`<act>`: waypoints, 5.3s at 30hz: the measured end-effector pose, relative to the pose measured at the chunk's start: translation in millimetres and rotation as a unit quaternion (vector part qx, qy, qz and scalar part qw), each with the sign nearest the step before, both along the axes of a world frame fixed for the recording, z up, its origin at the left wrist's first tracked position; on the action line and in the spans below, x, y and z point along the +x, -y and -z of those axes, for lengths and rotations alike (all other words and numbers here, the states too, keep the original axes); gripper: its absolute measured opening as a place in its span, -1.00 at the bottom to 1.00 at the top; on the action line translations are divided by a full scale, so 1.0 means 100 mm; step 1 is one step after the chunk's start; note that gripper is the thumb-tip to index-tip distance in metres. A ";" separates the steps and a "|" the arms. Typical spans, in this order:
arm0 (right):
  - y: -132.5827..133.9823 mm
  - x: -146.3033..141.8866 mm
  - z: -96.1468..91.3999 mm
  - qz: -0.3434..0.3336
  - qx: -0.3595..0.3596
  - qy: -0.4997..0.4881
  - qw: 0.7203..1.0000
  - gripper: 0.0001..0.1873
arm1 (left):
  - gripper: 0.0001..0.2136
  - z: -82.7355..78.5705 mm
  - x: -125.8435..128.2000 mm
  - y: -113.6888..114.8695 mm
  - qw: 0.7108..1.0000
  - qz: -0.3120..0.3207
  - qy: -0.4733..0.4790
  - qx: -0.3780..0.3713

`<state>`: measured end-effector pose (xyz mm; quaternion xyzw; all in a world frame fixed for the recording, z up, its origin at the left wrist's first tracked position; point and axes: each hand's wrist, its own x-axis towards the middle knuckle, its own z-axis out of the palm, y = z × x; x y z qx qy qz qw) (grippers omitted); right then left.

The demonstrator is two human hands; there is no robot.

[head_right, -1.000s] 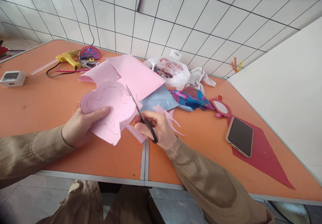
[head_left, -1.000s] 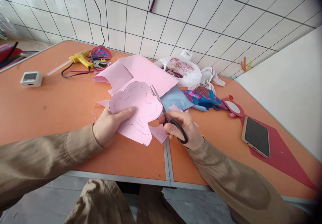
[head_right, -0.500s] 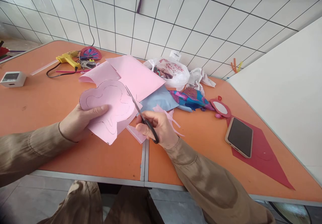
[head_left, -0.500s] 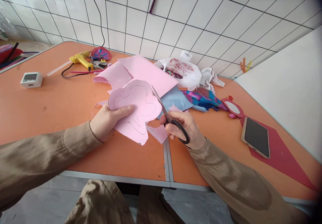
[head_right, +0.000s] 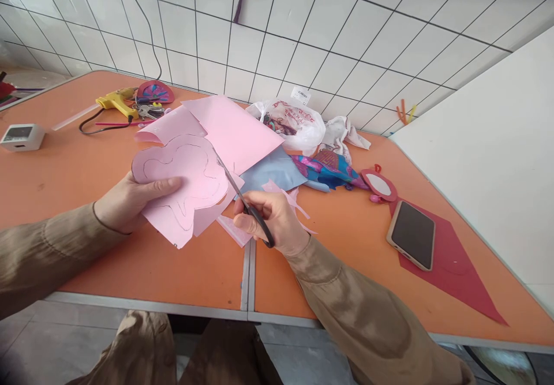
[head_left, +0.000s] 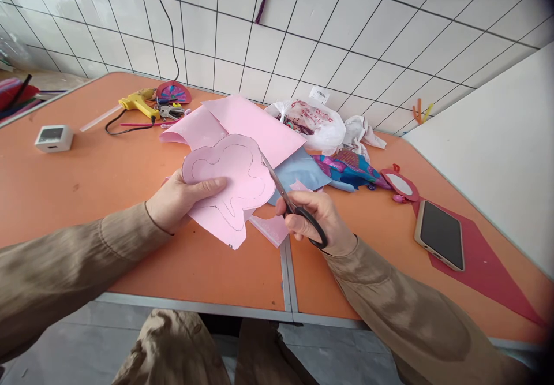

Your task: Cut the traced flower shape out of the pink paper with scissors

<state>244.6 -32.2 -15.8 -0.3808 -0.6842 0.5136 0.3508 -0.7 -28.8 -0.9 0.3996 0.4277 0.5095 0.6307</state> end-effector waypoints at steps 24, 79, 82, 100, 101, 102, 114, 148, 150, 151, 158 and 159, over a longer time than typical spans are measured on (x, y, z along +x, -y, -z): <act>-0.01 0.03 0.00 -0.021 0.022 0.008 1.000 -0.47 | -0.57 0.01 -0.10 -0.09 0.999 0.032 -0.005 0.002; -0.02 0.08 0.02 -0.084 -0.028 0.031 0.996 -0.46 | -0.57 0.01 -0.30 -0.26 0.986 0.165 -0.015 0.032; -0.02 0.08 0.03 -0.086 -0.038 0.023 0.995 -0.46 | -0.59 0.03 -0.31 -0.27 0.984 0.175 -0.018 0.033; 0.01 0.06 0.01 -0.078 -0.054 0.036 0.995 -0.56 | -0.60 0.04 -0.32 -0.27 0.979 0.202 0.007 0.031; 0.01 0.06 0.01 -0.077 -0.053 0.033 0.995 -0.57 | -0.61 0.04 -0.32 -0.27 0.979 0.202 0.010 0.033; 0.01 0.06 0.01 -0.078 -0.051 0.029 0.995 -0.58 | -0.61 0.04 -0.32 -0.27 0.979 0.203 0.012 0.034; 0.01 0.07 0.01 -0.055 -0.036 0.050 0.997 -0.52 | -0.51 0.07 -0.26 -0.22 0.983 0.184 0.026 -0.005; -0.02 0.08 0.10 -0.118 -0.019 0.022 0.993 -0.51 | -0.55 0.07 -0.31 -0.27 0.976 0.211 -0.037 0.037; -0.03 0.09 0.12 -0.118 -0.011 0.030 0.993 -0.50 | -0.57 0.08 -0.31 -0.28 0.977 0.208 -0.034 0.036; -0.04 0.09 0.12 -0.118 -0.010 0.031 0.992 -0.51 | -0.58 0.08 -0.31 -0.28 0.976 0.210 -0.029 0.036; -0.03 0.08 0.15 -0.107 -0.025 0.028 0.994 -0.46 | -0.59 0.09 -0.31 -0.28 0.977 0.214 -0.013 0.019; -0.02 0.08 0.15 -0.103 -0.027 0.032 0.994 -0.46 | -0.59 0.10 -0.32 -0.28 0.977 0.214 -0.011 0.019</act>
